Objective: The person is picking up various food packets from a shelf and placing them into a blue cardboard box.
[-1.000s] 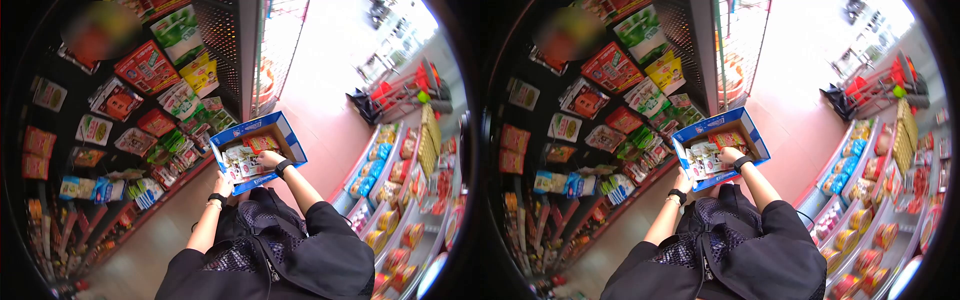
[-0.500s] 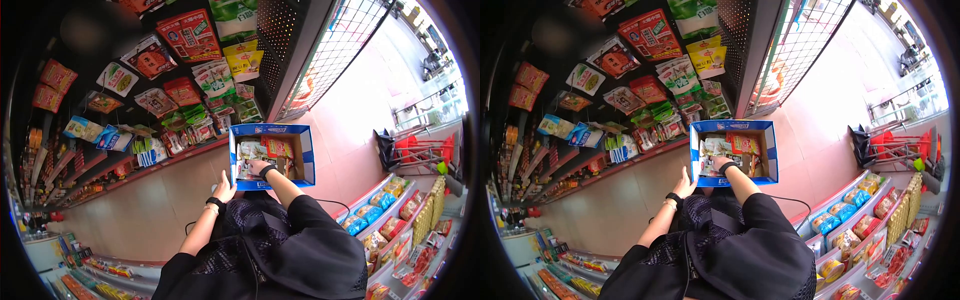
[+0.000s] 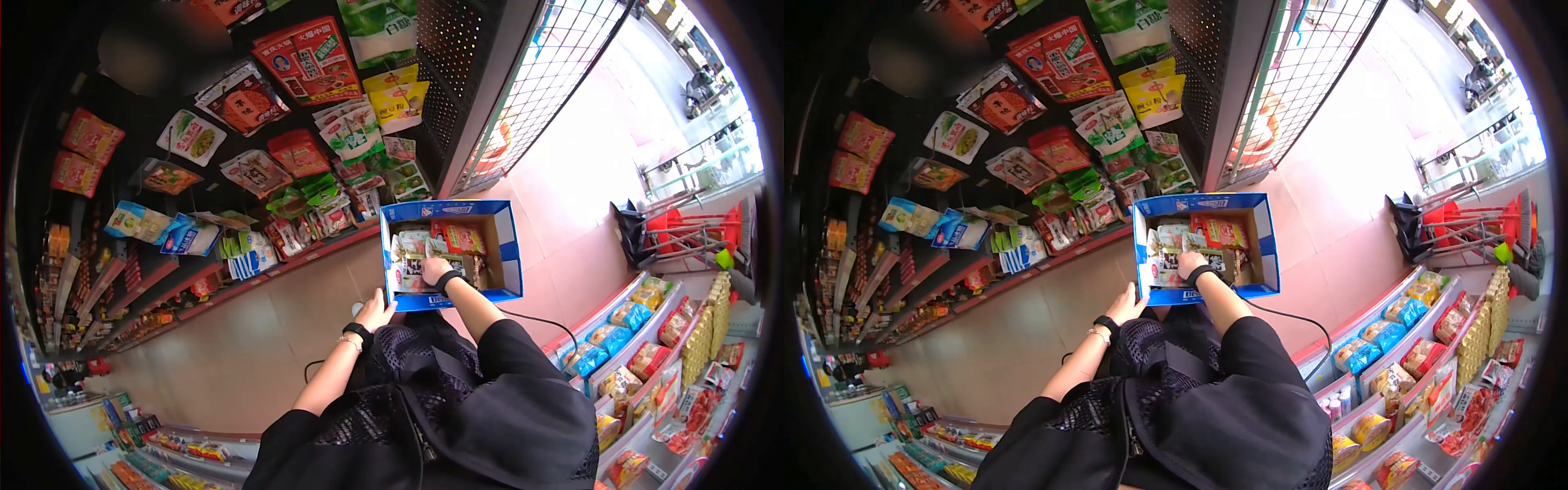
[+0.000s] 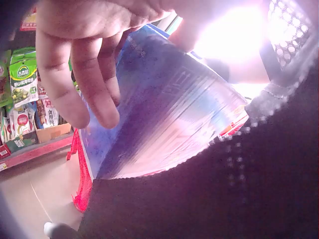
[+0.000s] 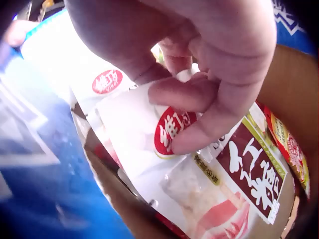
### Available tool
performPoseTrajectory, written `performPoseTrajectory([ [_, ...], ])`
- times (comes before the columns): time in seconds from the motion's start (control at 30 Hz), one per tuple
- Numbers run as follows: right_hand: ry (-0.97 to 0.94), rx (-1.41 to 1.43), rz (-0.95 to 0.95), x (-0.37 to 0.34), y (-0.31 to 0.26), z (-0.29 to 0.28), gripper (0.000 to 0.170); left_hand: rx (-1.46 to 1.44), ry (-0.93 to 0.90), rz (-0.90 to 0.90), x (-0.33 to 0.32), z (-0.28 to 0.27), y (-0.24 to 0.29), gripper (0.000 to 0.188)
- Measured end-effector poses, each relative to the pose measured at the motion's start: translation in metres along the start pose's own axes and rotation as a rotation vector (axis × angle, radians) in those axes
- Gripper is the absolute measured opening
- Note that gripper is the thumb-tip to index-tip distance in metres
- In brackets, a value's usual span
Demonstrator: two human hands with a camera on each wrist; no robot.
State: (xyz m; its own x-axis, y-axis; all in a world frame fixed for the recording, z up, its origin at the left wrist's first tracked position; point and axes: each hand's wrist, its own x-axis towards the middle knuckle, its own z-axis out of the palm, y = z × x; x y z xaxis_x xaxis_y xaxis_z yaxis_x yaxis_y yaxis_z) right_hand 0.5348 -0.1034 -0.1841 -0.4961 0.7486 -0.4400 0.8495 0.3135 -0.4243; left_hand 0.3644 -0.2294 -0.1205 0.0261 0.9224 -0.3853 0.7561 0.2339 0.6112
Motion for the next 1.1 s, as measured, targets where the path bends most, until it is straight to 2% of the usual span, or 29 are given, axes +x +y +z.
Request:
performPoseTrajectory([
  [0.1,-0.040,0.084,-0.043,0.015,-0.011,-0.003,0.021,-0.028,-0.049,-0.003,0.002,-0.004,-0.004,0.056],
  [0.13,0.038,0.123,-0.058,0.018,-0.021,-0.004,0.020,-0.030,-0.046,-0.004,0.002,-0.005,-0.005,0.056],
  [0.2,0.066,0.250,-0.139,0.024,-0.035,-0.007,0.020,-0.049,-0.084,-0.008,0.003,-0.006,-0.006,0.054],
  [0.23,0.098,0.309,-0.169,0.028,-0.039,-0.007,0.030,-0.051,-0.082,-0.009,0.003,-0.008,-0.007,0.054],
  [0.27,0.097,0.306,-0.171,0.028,-0.042,-0.006,0.030,-0.049,-0.084,0.002,0.002,-0.009,-0.007,0.049],
  [0.33,0.397,0.468,-0.290,0.025,-0.049,-0.007,0.063,-0.037,-0.051,0.009,0.000,-0.011,-0.004,0.045],
  [0.37,0.394,0.463,-0.299,0.026,-0.051,-0.013,0.063,-0.041,-0.042,0.007,-0.001,-0.012,-0.004,0.045],
  [0.43,0.013,0.368,-0.164,0.032,-0.053,-0.022,0.081,-0.043,-0.034,0.033,-0.004,-0.014,-0.004,0.046],
  [0.57,-0.001,0.238,-0.097,0.045,-0.058,-0.024,0.068,-0.064,-0.092,0.031,-0.003,-0.016,-0.004,0.046],
  [0.6,0.031,0.220,-0.081,0.048,-0.058,-0.023,0.051,-0.065,-0.083,0.029,-0.003,-0.017,-0.004,0.046],
  [0.63,0.031,0.215,-0.089,0.051,-0.057,-0.021,0.051,-0.077,-0.020,0.082,-0.004,-0.019,-0.002,0.045],
  [0.73,0.095,0.192,-0.138,0.052,-0.051,-0.016,0.023,-0.091,0.074,0.162,-0.002,-0.024,0.005,0.045],
  [0.83,0.151,0.081,-0.099,0.051,-0.052,-0.020,0.021,-0.104,0.128,0.197,0.006,-0.029,0.012,0.042],
  [0.87,0.106,-0.016,-0.104,0.050,-0.051,-0.022,0.019,-0.097,0.121,0.175,0.008,-0.029,0.012,0.041],
  [1.0,0.041,-0.114,-0.235,0.040,-0.044,-0.034,0.019,-0.146,0.149,0.147,0.012,-0.017,0.005,0.038],
  [1.1,0.020,-0.011,-0.253,0.032,-0.045,-0.039,0.022,-0.174,0.162,0.139,0.010,-0.014,0.005,0.038],
])
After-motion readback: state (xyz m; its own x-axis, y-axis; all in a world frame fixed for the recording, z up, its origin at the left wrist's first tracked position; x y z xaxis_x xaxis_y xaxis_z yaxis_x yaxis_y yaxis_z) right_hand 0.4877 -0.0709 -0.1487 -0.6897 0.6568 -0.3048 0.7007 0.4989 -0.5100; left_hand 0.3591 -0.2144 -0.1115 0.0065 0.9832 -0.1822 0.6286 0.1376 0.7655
